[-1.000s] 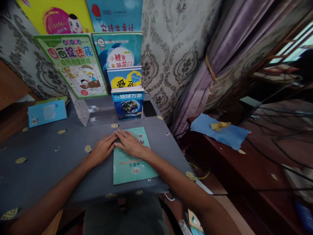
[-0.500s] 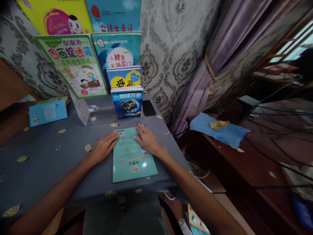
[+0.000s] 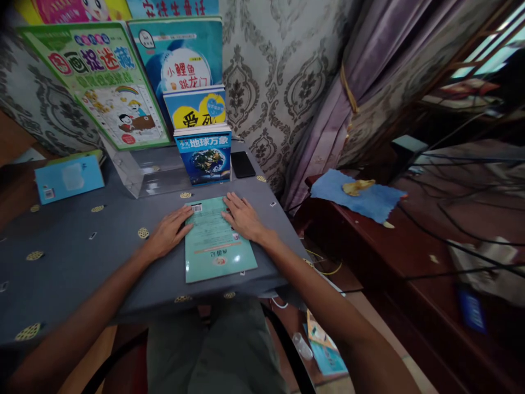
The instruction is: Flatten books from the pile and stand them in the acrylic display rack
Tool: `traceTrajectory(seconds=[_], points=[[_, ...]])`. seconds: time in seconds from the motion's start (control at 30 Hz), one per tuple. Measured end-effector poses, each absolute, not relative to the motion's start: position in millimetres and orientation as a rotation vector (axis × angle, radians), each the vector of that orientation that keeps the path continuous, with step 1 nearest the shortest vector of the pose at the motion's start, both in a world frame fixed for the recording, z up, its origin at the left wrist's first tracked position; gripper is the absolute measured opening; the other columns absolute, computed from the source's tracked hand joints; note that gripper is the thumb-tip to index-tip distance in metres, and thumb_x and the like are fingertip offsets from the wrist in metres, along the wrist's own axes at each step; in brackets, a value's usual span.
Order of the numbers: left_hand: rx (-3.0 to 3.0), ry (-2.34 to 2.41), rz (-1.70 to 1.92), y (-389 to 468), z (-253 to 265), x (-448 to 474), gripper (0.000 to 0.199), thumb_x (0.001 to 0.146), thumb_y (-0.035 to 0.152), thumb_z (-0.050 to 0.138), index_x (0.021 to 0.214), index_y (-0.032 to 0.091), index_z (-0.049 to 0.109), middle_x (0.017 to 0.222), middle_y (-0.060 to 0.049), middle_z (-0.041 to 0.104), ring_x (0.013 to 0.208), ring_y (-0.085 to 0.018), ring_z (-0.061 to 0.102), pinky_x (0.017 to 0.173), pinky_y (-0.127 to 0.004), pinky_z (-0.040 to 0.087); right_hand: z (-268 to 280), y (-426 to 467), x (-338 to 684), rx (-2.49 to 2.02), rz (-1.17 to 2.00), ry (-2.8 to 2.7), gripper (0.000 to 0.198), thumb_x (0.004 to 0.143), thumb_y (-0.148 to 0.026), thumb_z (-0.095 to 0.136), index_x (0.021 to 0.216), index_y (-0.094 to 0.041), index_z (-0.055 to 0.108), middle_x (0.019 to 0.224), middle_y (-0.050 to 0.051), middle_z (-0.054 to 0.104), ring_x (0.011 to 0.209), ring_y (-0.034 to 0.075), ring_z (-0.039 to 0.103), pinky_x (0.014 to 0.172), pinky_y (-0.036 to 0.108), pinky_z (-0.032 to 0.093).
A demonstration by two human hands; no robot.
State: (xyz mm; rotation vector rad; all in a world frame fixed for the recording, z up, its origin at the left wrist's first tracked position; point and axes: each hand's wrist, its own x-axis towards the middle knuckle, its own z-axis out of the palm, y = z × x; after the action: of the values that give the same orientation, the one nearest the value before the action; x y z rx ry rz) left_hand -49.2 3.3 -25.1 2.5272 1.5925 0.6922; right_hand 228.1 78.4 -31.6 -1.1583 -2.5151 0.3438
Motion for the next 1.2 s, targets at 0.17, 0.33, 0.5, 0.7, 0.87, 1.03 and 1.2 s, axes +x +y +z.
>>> traceTrajectory(seconds=[0.17, 0.33, 0.5, 0.7, 0.87, 1.03, 1.2], points=[[2.510, 1.574, 0.697, 3.2, -25.7, -50.4, 0.049, 0.103, 0.047, 0.040, 0.139, 0.017, 0.055, 0.150, -0.013, 0.053, 0.144, -0.025, 0.045, 0.119, -0.048, 0.037, -28.6, 60.5, 236.4, -1.146, 0.312, -2.597, 0.062, 0.104, -0.051, 0.030, 0.157, -0.019, 0.033, 0.164, 0.013, 0.031, 0.154, 0.028, 0.022, 0.122, 0.056, 0.024], [2.506, 1.572, 0.666, 3.6, -23.6, -50.7, 0.050, 0.103, 0.048, 0.039, 0.141, 0.019, 0.053, 0.151, -0.011, 0.053, 0.145, -0.025, 0.043, 0.119, -0.048, 0.036, -24.6, 38.5, 245.0, -1.142, 0.271, -2.664, 0.062, 0.105, -0.050, 0.029, 0.158, -0.018, 0.030, 0.165, 0.012, 0.029, 0.154, 0.026, 0.022, 0.123, 0.055, 0.023], [2.519, 1.575, 0.639, 3.5, -23.0, -51.2, 0.049, 0.103, 0.047, 0.039, 0.140, 0.019, 0.054, 0.151, -0.011, 0.052, 0.144, -0.025, 0.044, 0.119, -0.048, 0.036, -24.1, 20.2, 252.3, -1.102, 0.229, -2.703, 0.062, 0.105, -0.049, 0.033, 0.160, -0.023, 0.022, 0.167, 0.009, 0.024, 0.154, 0.027, 0.020, 0.123, 0.056, 0.025], [2.530, 1.582, 0.605, 2.2, -22.8, -52.3, 0.050, 0.102, 0.047, 0.041, 0.143, 0.020, 0.051, 0.154, -0.011, 0.049, 0.146, -0.026, 0.042, 0.119, -0.049, 0.035, -24.7, -2.6, 262.5, -0.992, 0.173, -2.748, 0.055, 0.105, -0.040, 0.040, 0.158, -0.036, 0.026, 0.167, 0.001, 0.024, 0.154, 0.027, 0.021, 0.122, 0.057, 0.024], [2.547, 1.584, 0.560, -1.7, -19.6, -51.4, 0.050, 0.103, 0.046, 0.039, 0.145, 0.021, 0.049, 0.155, -0.011, 0.048, 0.145, -0.025, 0.042, 0.119, -0.048, 0.036, -18.3, -24.0, 269.2, -0.898, 0.208, -2.774, 0.051, 0.104, -0.033, 0.045, 0.154, -0.040, 0.036, 0.166, -0.001, 0.026, 0.154, 0.028, 0.020, 0.122, 0.060, 0.023], [2.572, 1.509, 0.501, -27.8, -17.6, -46.2, 0.053, 0.102, 0.052, 0.039, 0.145, 0.022, 0.050, 0.158, -0.010, 0.044, 0.147, -0.025, 0.040, 0.120, -0.049, 0.034, -14.3, -37.1, 272.9, -0.895, 0.318, -2.759, 0.057, 0.097, -0.036, 0.060, 0.151, -0.040, 0.042, 0.164, 0.000, 0.031, 0.153, 0.031, 0.022, 0.122, 0.061, 0.025], [2.564, 1.460, 0.356, -63.0, -13.6, -39.4, 0.065, 0.098, 0.061, 0.043, 0.153, 0.026, 0.039, 0.165, -0.009, 0.030, 0.152, -0.028, 0.029, 0.122, -0.051, 0.030, -19.0, -40.5, 277.0, -0.833, 0.375, -2.733, 0.058, 0.095, -0.043, 0.063, 0.150, -0.035, 0.046, 0.165, 0.004, 0.029, 0.154, 0.031, 0.018, 0.121, 0.058, 0.031]])
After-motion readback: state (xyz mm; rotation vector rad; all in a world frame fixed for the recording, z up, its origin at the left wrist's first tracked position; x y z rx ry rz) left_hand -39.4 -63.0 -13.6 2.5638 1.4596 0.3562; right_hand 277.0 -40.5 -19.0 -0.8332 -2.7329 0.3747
